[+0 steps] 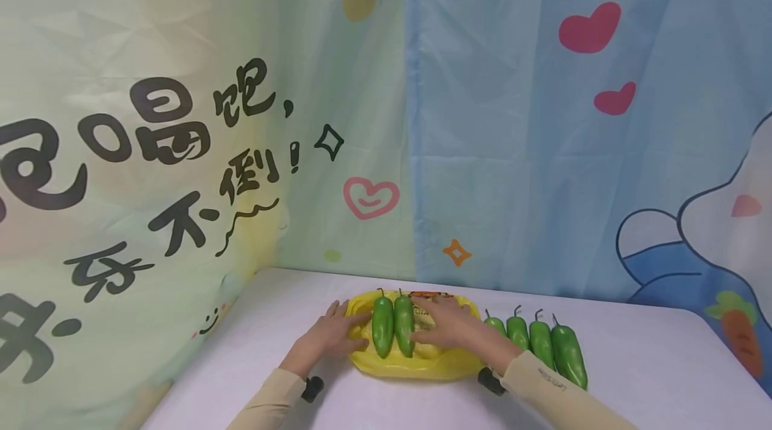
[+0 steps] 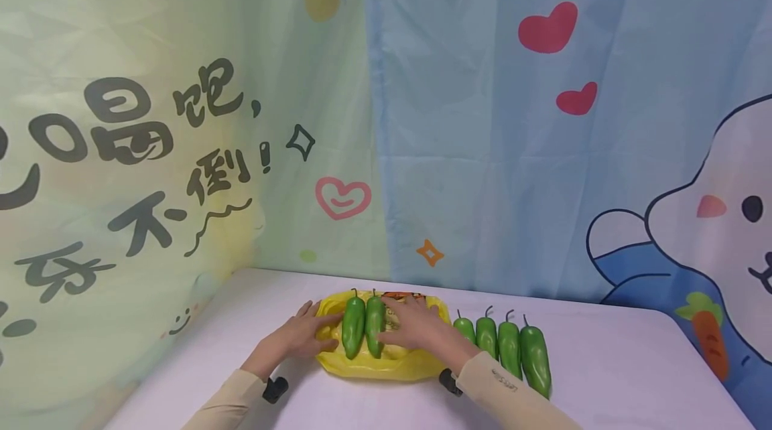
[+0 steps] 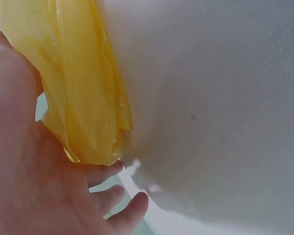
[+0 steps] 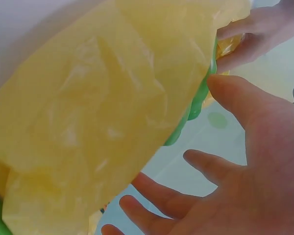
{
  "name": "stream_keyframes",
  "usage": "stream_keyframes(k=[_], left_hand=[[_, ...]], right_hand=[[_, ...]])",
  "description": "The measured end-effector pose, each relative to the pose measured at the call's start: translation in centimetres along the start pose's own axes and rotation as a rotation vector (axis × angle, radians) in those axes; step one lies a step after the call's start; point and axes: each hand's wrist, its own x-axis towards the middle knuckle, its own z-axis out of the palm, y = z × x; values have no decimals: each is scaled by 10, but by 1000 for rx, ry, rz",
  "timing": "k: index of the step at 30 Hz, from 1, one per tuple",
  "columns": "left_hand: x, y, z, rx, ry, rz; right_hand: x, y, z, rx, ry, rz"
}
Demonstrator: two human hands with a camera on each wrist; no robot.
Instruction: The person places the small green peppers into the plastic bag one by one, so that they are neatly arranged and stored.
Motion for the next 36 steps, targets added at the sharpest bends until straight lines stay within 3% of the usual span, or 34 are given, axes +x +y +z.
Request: stream_keyframes(k=[36], left_hand=[[-2,3,-1,0,0,-21]], right_hand=[[-39,38,-28,-93,41,-7]])
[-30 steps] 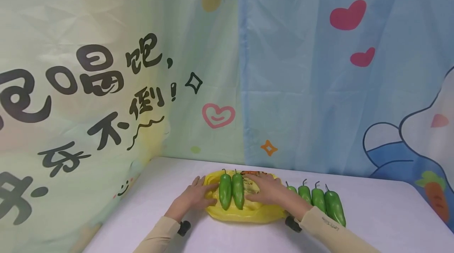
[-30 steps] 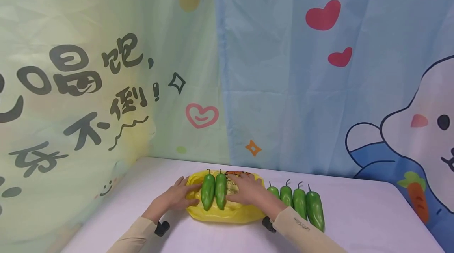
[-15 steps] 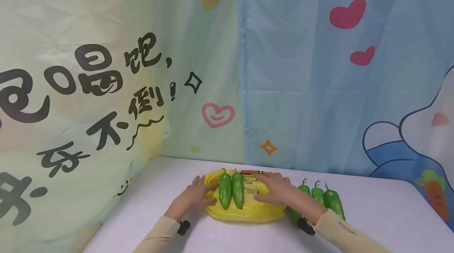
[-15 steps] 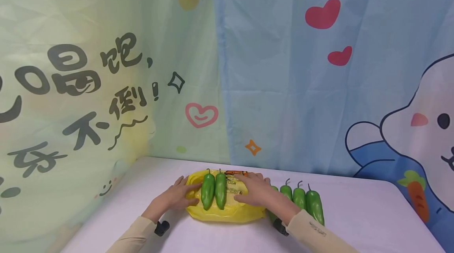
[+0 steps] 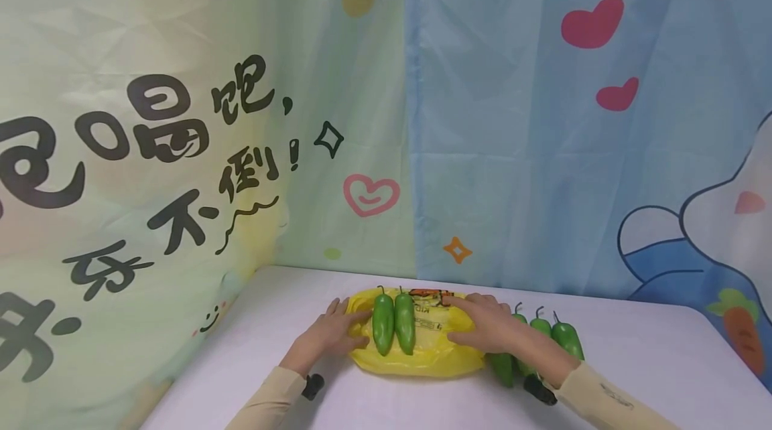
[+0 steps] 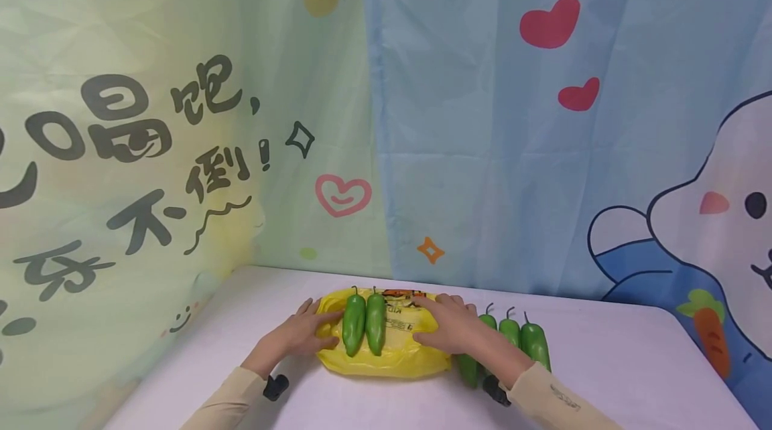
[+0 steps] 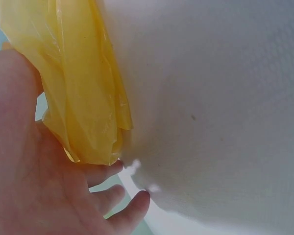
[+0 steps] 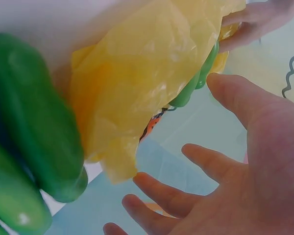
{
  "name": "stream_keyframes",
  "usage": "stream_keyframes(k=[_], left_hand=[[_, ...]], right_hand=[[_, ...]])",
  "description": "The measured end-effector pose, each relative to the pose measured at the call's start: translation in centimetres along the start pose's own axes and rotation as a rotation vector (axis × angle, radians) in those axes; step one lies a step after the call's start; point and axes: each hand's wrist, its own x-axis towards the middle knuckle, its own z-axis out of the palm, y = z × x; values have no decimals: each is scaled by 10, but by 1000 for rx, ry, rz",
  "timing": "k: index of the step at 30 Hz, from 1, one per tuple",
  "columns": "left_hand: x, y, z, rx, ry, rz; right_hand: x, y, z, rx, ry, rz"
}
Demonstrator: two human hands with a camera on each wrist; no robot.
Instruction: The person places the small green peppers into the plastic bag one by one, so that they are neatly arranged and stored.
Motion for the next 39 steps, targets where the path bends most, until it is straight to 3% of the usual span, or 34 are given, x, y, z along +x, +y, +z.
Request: stream_keyframes(k=[22,39], left_hand=[[2,2,-6,12,2,4],[3,2,-5,6,1,15]], right_hand=[[-26,34,-25,-45,23,12],[-50,74,-36,-80,-13,69]])
